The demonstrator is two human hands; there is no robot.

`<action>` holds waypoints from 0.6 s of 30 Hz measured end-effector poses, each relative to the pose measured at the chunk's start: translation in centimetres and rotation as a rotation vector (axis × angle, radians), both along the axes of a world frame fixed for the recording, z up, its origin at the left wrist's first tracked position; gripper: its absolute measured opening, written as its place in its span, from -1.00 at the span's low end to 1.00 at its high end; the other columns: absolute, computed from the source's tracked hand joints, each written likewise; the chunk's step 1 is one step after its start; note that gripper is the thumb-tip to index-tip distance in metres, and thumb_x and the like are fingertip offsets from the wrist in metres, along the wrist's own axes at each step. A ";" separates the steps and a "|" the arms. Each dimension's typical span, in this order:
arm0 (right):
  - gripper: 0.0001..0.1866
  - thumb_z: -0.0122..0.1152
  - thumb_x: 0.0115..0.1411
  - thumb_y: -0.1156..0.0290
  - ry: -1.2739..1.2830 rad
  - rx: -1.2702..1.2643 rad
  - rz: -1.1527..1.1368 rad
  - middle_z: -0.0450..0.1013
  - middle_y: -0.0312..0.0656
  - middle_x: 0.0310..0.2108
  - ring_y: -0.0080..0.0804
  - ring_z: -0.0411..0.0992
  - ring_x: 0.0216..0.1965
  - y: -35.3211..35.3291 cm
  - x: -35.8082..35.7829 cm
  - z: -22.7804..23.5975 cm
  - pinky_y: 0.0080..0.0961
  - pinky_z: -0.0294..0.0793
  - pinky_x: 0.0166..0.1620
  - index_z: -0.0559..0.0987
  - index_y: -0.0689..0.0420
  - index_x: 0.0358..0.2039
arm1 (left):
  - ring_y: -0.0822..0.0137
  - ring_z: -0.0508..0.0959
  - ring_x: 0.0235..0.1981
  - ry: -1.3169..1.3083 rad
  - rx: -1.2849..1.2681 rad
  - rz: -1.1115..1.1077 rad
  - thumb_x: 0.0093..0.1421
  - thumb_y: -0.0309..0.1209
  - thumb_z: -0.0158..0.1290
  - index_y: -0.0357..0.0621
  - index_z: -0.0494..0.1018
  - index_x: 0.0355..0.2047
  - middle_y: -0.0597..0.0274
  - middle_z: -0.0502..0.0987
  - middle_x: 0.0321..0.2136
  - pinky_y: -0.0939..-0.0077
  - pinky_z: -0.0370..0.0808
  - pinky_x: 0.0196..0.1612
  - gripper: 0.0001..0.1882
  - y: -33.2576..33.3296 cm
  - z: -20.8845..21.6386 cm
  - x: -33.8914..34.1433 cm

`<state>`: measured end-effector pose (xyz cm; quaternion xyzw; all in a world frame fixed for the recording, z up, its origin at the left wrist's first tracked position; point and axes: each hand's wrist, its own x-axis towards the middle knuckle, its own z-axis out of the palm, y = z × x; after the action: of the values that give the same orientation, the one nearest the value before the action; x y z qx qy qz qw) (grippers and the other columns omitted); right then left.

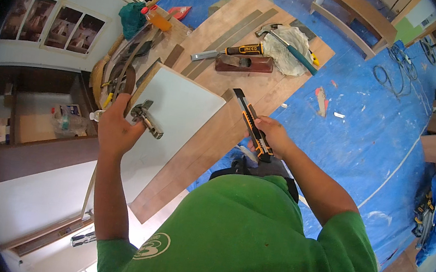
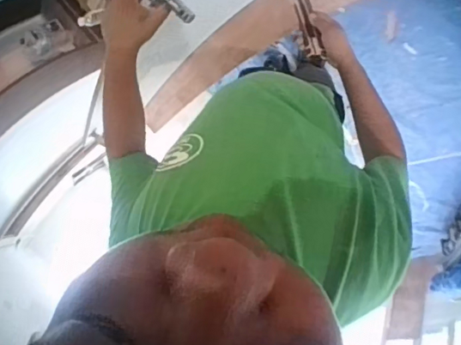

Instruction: The person uses a hammer to tap a white cabinet door into place on a workbench, then flips the door to inspect the back and uses a utility knife to trim the edge. The person handles the door and tools directly without visible fasteners.

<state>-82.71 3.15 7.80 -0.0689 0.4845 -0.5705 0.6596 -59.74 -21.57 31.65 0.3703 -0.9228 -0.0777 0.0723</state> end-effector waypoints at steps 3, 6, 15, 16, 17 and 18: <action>-0.71 -0.07 0.49 0.28 -0.107 -0.026 0.019 0.58 -0.06 -0.25 -0.31 0.61 -0.43 0.3 -1.5 -0.1 -0.33 0.70 -0.35 0.44 0.18 0.06 | -0.07 0.64 -0.33 0.031 -0.026 -0.035 -0.09 -0.32 0.31 -0.12 0.50 -0.08 0.00 0.61 -0.39 0.17 0.53 -0.26 -0.49 -0.4 -0.4 0.1; -0.70 0.08 0.40 0.43 -0.129 -0.086 0.062 0.56 -0.07 -0.17 -0.31 0.62 -0.37 0.6 -2.3 -0.7 -0.33 0.71 -0.28 0.40 0.17 0.11 | -0.05 0.64 -0.36 0.067 -0.060 -0.072 -0.10 -0.32 0.31 -0.14 0.51 -0.07 0.01 0.60 -0.39 0.22 0.53 -0.27 -0.47 -0.9 -0.5 -0.1; -0.56 0.13 0.34 0.59 0.039 -0.071 0.115 0.49 -0.16 -0.21 -0.42 0.55 -0.39 0.6 -1.6 -0.6 -0.41 0.63 -0.32 0.32 0.17 0.21 | -0.06 0.62 -0.38 0.042 -0.010 -0.060 -0.12 -0.37 0.28 -0.19 0.51 -0.10 -0.01 0.59 -0.41 0.21 0.52 -0.29 -0.49 -0.4 -0.1 -0.7; -0.58 0.11 0.35 0.59 0.093 -0.070 0.124 0.49 -0.17 -0.24 -0.44 0.54 -0.43 0.6 -1.2 -1.0 -0.43 0.60 -0.37 0.32 0.18 0.20 | -0.07 0.62 -0.38 0.037 -0.010 -0.044 -0.13 -0.38 0.28 -0.19 0.51 -0.10 -0.01 0.58 -0.41 0.21 0.52 -0.29 -0.49 -0.3 -0.1 -0.7; -0.57 0.10 0.36 0.58 0.148 -0.046 0.152 0.48 -0.18 -0.22 -0.45 0.52 -0.42 0.6 -1.1 -1.4 -0.44 0.60 -0.36 0.31 0.17 0.21 | -0.07 0.62 -0.38 0.031 -0.011 -0.028 -0.14 -0.38 0.28 -0.19 0.51 -0.10 -0.02 0.58 -0.41 0.21 0.52 -0.30 -0.49 0.0 -0.2 -0.8; -0.56 0.09 0.36 0.57 0.202 -0.023 0.180 0.47 -0.18 -0.19 -0.47 0.51 -0.42 0.4 -1.2 -1.6 -0.45 0.59 -0.36 0.31 0.17 0.23 | -0.08 0.62 -0.38 0.026 -0.012 -0.011 -0.14 -0.38 0.28 -0.19 0.51 -0.10 -0.02 0.58 -0.41 0.21 0.52 -0.30 -0.48 0.1 -0.2 -0.8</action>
<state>-83.88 3.54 6.16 -0.1767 0.5337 -0.5045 0.6553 -60.56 -21.44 31.41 0.3640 -0.9242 -0.0774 0.0859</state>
